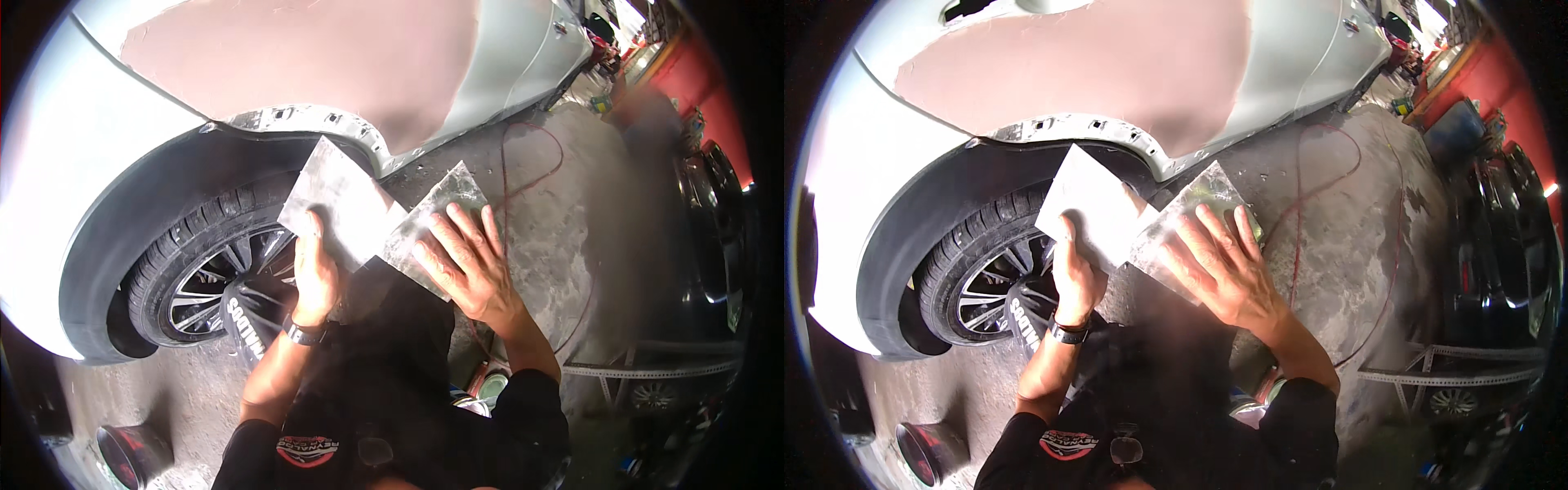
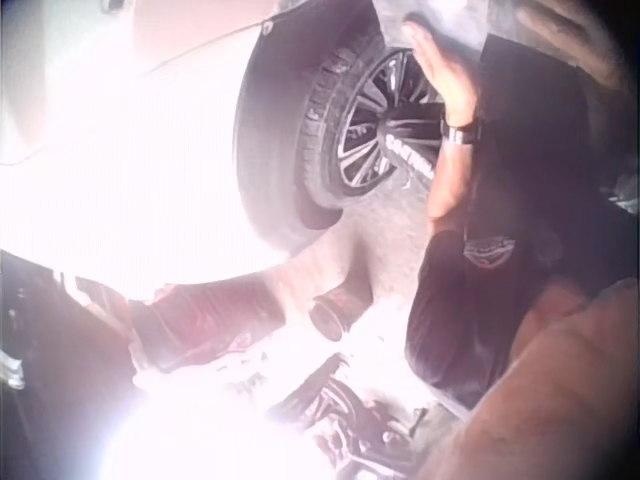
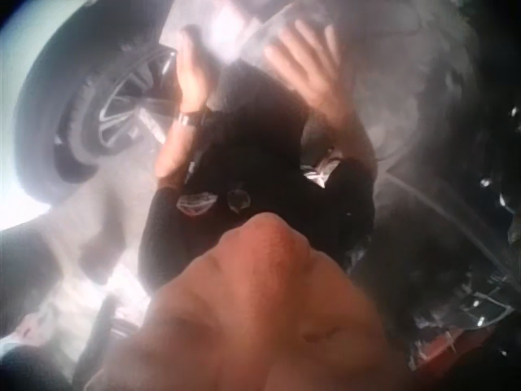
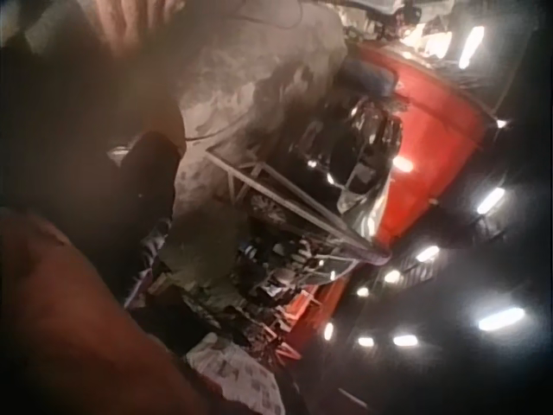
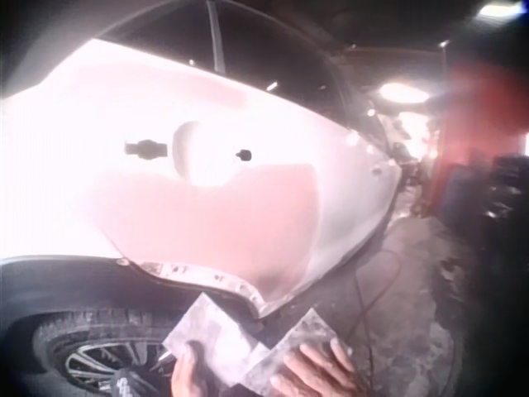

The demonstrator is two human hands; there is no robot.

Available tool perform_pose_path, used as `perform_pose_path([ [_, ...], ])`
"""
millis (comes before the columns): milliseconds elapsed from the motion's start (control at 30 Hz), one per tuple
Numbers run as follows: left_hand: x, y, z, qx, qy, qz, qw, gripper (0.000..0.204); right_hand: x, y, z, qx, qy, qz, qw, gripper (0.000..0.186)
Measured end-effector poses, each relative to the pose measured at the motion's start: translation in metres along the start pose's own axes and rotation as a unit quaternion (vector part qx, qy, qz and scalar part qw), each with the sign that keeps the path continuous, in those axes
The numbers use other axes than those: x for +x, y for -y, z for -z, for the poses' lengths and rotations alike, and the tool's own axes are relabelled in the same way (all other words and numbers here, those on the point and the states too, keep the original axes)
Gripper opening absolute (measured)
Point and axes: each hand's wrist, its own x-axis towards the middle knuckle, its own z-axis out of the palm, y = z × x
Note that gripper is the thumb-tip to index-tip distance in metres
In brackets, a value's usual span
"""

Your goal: The person sands patches of pink body filler on a white car's rear quarter panel and door using a sanding block and a handheld sanding sheet.

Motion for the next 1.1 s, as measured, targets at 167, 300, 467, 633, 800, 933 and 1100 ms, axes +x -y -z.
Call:
perform_pose_path([
  [167, 0.001, -0.002, -0.009, -0.014, 0.007, 0.006, 1.000, 0.061, 0.012, -0.008, 0.005, -0.035, -0.003, 0.028, 0.999, 0.041],
  [300, -0.005, 0.001, -0.012, -0.064, 0.016, 0.019, 0.998, 0.038, 0.024, -0.010, -0.001, -0.065, 0.015, 0.040, 0.997, 0.043],
  [467, -0.003, 0.003, 0.024, 0.173, -0.034, -0.109, 0.978, 0.028, 0.028, -0.016, -0.015, 0.044, 0.081, 0.104, 0.990, 0.047],
  [633, -0.027, -0.016, 0.078, 0.181, -0.140, -0.093, 0.969, 0.032, 0.055, -0.075, -0.020, 0.014, 0.066, 0.078, 0.995, 0.060],
  [800, -0.074, 0.000, 0.154, 0.225, -0.190, 0.097, 0.951, 0.043, 0.126, -0.130, -0.006, -0.006, -0.115, 0.052, 0.992, 0.058],
  [933, -0.090, 0.027, 0.215, 0.325, -0.222, 0.139, 0.909, 0.052, 0.173, -0.128, -0.005, 0.022, -0.178, 0.055, 0.982, 0.060],
  [1100, -0.090, 0.036, 0.231, 0.280, -0.247, 0.119, 0.920, 0.053, 0.204, -0.131, 0.002, -0.052, -0.181, 0.096, 0.977, 0.059],
])
